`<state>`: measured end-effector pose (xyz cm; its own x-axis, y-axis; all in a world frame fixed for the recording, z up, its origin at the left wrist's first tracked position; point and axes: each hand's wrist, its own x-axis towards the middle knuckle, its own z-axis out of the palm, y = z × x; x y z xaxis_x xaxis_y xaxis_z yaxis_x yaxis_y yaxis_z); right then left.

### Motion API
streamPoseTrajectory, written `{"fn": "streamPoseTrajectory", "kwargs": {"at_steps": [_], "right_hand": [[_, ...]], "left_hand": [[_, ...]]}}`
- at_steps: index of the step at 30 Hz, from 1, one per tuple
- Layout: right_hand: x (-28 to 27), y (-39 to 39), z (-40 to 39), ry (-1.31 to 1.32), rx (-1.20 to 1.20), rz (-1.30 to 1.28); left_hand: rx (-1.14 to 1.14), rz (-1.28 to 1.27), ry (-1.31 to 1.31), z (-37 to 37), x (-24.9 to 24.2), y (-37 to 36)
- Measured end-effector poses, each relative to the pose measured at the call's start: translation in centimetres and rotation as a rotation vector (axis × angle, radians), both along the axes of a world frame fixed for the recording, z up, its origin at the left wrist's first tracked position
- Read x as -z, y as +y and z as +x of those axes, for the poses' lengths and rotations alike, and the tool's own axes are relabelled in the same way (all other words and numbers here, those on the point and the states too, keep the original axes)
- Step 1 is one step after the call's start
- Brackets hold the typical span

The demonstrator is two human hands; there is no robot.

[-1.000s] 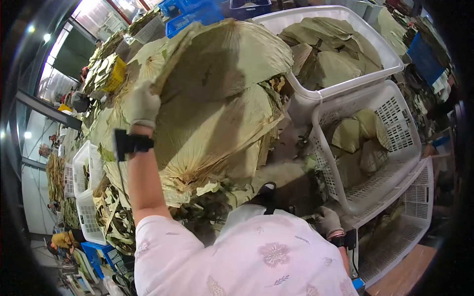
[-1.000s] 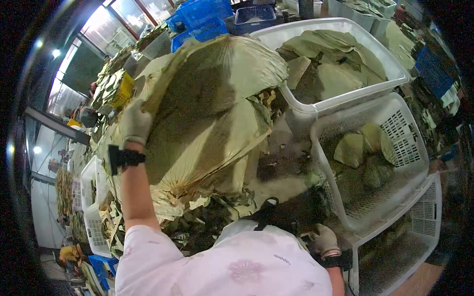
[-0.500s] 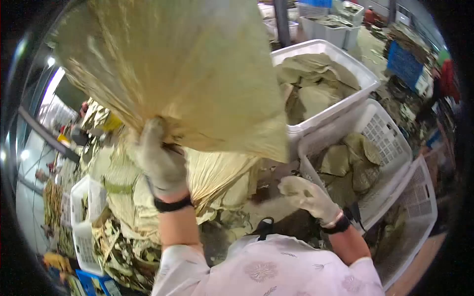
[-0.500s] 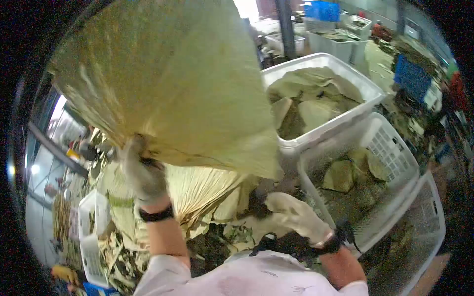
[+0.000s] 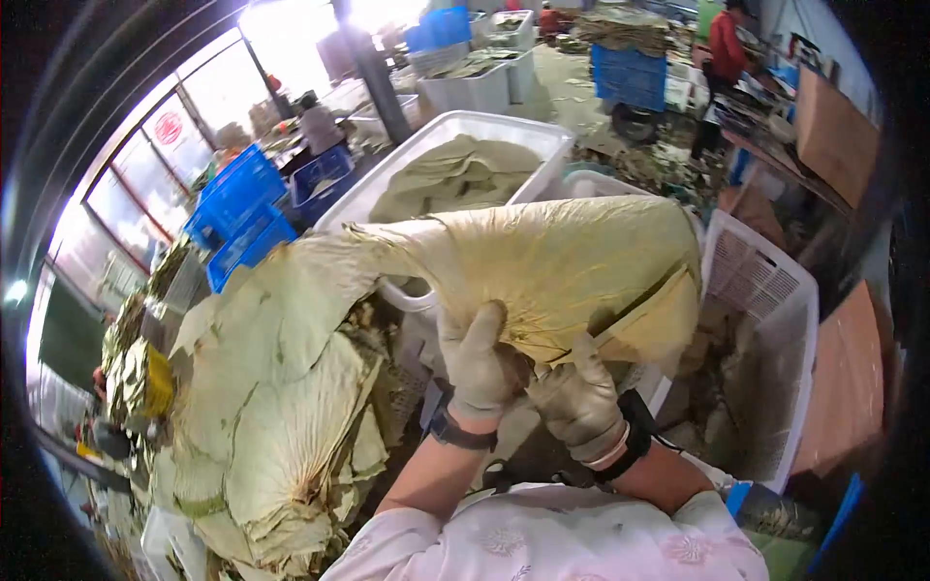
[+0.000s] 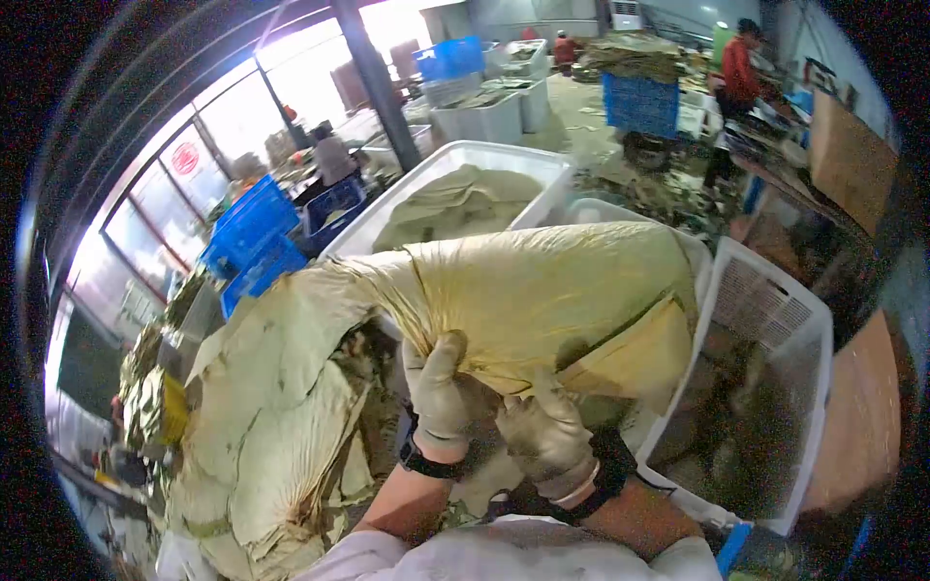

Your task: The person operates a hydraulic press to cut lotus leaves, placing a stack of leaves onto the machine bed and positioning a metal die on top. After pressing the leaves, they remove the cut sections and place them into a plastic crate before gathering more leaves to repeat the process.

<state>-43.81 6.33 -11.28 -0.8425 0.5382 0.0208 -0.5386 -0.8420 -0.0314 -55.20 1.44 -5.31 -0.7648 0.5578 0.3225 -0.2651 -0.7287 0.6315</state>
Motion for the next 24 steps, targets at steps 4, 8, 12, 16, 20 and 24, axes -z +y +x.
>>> {"fn": "streamPoseTrajectory", "kwargs": {"at_steps": [4, 8, 12, 16, 20, 24], "right_hand": [[-4.1, 1.5, 2.8, -0.084, 0.13, 0.169], [-2.0, 3.8, 5.8, -0.114, 0.266, 0.024], [0.8, 5.5, 6.6, -0.183, 0.58, -0.047], [0.5, 5.3, 7.2, -0.104, 0.455, 0.02], [-0.7, 4.8, 5.7, -0.15, 0.449, -0.134], [2.3, 4.8, 6.7, -0.217, 0.661, 0.095]], "left_hand": [[0.073, -0.094, 0.051, 3.7, 0.2, 3.7], [0.197, -0.029, 0.048, 5.4, 0.6, 6.1], [0.226, -0.046, 0.001, 7.0, 0.1, 8.1], [0.293, -0.014, 0.107, 7.2, 0.5, 9.8], [0.379, -0.048, 0.242, 7.9, 2.8, 10.8], [0.421, 0.053, 0.17, 6.8, 4.6, 12.1]]}}
